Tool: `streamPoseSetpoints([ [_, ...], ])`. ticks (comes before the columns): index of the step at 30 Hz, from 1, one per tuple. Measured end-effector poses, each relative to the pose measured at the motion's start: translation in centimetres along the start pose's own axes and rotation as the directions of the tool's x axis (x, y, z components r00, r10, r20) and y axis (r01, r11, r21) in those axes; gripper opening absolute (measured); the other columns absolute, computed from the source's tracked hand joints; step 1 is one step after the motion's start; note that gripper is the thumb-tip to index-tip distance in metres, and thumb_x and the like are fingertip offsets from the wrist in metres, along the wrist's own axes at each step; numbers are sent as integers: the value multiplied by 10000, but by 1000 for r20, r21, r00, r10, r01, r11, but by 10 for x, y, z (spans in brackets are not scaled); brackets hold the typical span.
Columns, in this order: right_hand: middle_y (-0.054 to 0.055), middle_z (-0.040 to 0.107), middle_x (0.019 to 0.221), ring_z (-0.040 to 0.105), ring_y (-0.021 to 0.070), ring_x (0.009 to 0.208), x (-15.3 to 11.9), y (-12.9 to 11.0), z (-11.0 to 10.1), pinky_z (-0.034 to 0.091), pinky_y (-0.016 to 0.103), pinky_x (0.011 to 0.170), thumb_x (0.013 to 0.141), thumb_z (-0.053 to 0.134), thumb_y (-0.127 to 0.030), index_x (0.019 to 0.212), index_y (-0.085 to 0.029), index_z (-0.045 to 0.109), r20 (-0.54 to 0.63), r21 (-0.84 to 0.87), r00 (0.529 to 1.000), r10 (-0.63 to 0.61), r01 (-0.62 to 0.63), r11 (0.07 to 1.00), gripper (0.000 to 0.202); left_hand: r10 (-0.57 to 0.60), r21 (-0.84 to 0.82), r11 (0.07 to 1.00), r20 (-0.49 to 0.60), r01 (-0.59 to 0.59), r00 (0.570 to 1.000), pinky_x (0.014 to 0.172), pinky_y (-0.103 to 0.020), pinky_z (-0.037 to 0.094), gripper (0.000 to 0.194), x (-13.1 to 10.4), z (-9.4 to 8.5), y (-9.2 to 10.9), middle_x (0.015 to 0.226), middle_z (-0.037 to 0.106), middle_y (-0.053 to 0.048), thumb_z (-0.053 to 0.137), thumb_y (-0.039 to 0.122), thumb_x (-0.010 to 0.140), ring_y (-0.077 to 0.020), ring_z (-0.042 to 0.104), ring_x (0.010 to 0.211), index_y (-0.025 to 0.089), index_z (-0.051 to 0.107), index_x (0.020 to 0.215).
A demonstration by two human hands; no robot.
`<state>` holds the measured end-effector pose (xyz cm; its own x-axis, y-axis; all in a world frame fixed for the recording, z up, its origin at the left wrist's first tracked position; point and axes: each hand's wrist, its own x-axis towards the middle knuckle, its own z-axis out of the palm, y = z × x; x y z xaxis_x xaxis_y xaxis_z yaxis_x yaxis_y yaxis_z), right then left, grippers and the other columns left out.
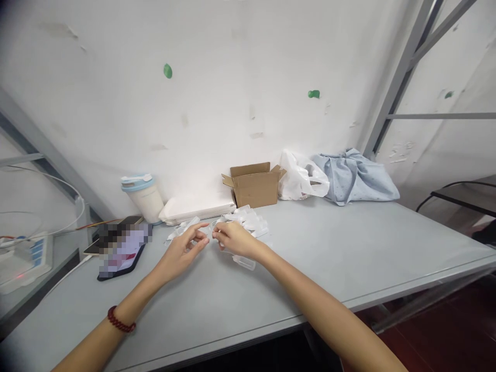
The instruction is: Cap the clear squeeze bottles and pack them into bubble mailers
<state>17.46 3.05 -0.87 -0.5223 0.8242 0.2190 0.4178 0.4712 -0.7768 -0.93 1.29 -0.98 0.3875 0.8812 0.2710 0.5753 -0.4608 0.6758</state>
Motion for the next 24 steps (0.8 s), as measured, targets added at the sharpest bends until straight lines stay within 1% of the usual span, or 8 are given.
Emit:
streamPoseSetpoints([
  [4,-47,485,509,451,86,511,-1,-3,3,330,204,564,872,423,-203,730,-163,540,-11,-52,1000,-18,17,999,188,-1,-9,1000,-91,0,996,633,-259,460,352,0,-2,-1,842,649,-33,430,392,850,-163,599,761,199,526,1128],
  [7,-53,458,496,414,79,499,-2,-5,4,293,205,543,862,436,-180,698,-161,538,-31,-115,997,-67,63,991,194,33,8,999,-122,-32,992,616,-248,458,315,0,-2,-2,808,645,-25,440,371,850,-147,591,708,196,553,1087],
  [9,-54,448,496,398,77,497,-3,-5,5,275,207,535,857,441,-173,681,-160,535,-31,-149,995,-90,84,985,200,66,33,998,-121,-62,990,607,-241,452,289,-1,-2,-2,810,647,-24,446,355,851,-143,587,707,196,566,1062],
  [12,-49,458,505,400,75,502,-3,-5,4,270,209,537,855,443,-170,656,-157,524,-11,-171,996,-90,86,981,215,103,85,992,-102,-94,989,600,-232,441,223,0,-2,-2,839,658,-27,443,327,853,-143,585,732,191,605,925],
  [15,-43,458,510,394,76,502,-3,-4,3,262,212,527,870,437,-220,626,-157,499,-10,-192,997,-74,71,979,260,105,116,989,-86,-95,991,570,-223,429,214,1,-4,-2,809,657,-21,434,308,855,-134,572,688,184,603,815],
  [18,-37,453,519,384,79,505,-2,-2,-1,253,214,516,894,407,-296,590,-162,460,-35,-205,997,-64,55,977,336,91,137,988,-106,-76,990,553,-224,423,212,2,-8,-3,784,655,-22,437,308,849,-135,563,656,180,598,797],
  [21,-39,425,523,355,78,501,-2,1,-3,235,214,501,900,393,-328,567,-165,433,-85,-235,996,-36,15,972,373,82,161,985,-122,-62,989,564,-228,425,195,2,-12,-4,778,662,-26,457,296,834,-144,573,677,178,605,790],
  [24,-40,430,530,346,77,500,-1,3,-2,227,213,498,891,418,-335,602,-161,488,-128,-280,991,-30,-7,960,345,90,165,983,-64,-78,994,571,-228,424,171,1,-11,-2,752,664,-18,484,279,816,-143,575,675,180,616,772],
])
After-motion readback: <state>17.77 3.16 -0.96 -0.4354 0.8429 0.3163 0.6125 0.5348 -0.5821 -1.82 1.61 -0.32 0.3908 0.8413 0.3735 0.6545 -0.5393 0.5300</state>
